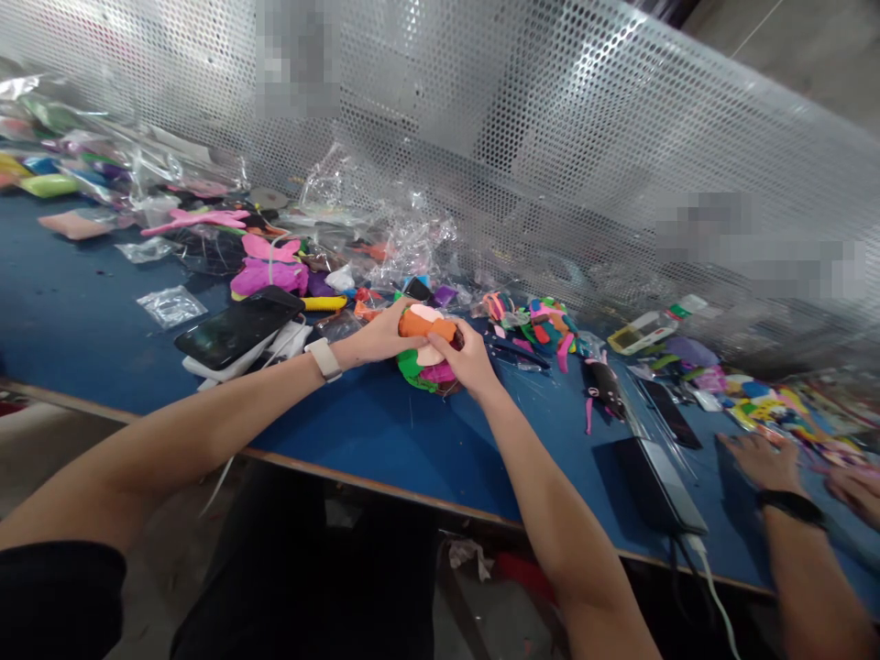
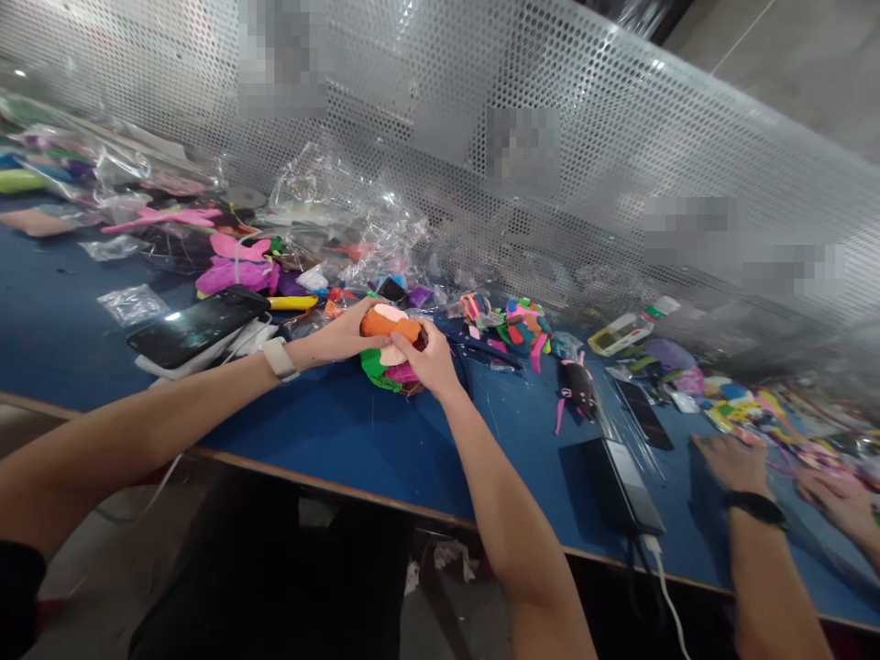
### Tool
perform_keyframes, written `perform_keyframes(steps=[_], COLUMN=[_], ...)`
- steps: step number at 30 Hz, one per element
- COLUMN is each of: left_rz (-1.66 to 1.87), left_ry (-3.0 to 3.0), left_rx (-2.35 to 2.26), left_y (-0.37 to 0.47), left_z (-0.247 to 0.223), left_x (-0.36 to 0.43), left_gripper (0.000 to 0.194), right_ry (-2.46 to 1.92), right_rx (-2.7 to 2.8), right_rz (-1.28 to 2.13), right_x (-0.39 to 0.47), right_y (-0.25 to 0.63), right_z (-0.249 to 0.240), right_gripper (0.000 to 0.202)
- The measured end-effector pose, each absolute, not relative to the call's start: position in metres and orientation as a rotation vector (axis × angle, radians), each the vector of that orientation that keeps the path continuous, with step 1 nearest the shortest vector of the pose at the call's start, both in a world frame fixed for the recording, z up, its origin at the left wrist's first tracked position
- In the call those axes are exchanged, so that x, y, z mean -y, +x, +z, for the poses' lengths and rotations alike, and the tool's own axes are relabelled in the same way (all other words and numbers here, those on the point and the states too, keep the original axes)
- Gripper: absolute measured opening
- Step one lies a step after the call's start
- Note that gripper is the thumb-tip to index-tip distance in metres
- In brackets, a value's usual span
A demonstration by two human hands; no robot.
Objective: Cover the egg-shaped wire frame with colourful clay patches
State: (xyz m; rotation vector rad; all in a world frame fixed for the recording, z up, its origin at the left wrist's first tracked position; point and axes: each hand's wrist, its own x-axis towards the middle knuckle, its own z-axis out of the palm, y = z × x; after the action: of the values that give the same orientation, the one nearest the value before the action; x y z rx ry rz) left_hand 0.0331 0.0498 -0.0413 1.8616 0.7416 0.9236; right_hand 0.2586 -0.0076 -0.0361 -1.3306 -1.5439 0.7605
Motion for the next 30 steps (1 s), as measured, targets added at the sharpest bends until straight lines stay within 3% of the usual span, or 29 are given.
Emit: perform_keyframes(steps=[7,24,29,30], left_rz=[0.901,0.897,0.893,0.904], left_ry=[1.805,1.902,1.786,1.762], left_rx=[-0.711,-0.665,-0.766,-0.797], left_y=[0.035,0.034,0.034,0.033], left_z=[-0.04,-0.04,-0.039,-0.039], left_x=[-0.05,-0.049,-0.049,-0.049], left_gripper=[0.071,0.08,0.053,0.058], right_ry=[-1.327,-1.324,-1.347,-1.342], right_rx=[1.34,1.178,1.225,1.236], right_rz=[0.765,0.9,1.162,1.26], right_x=[0.006,0.004,0.009,0.011], right_y=[0.255,0.253,0.258,0.258], right_z=[-0.035,-0.036,-0.026,-0.023], right_gripper=[0.068,0.069,0.069,0.067])
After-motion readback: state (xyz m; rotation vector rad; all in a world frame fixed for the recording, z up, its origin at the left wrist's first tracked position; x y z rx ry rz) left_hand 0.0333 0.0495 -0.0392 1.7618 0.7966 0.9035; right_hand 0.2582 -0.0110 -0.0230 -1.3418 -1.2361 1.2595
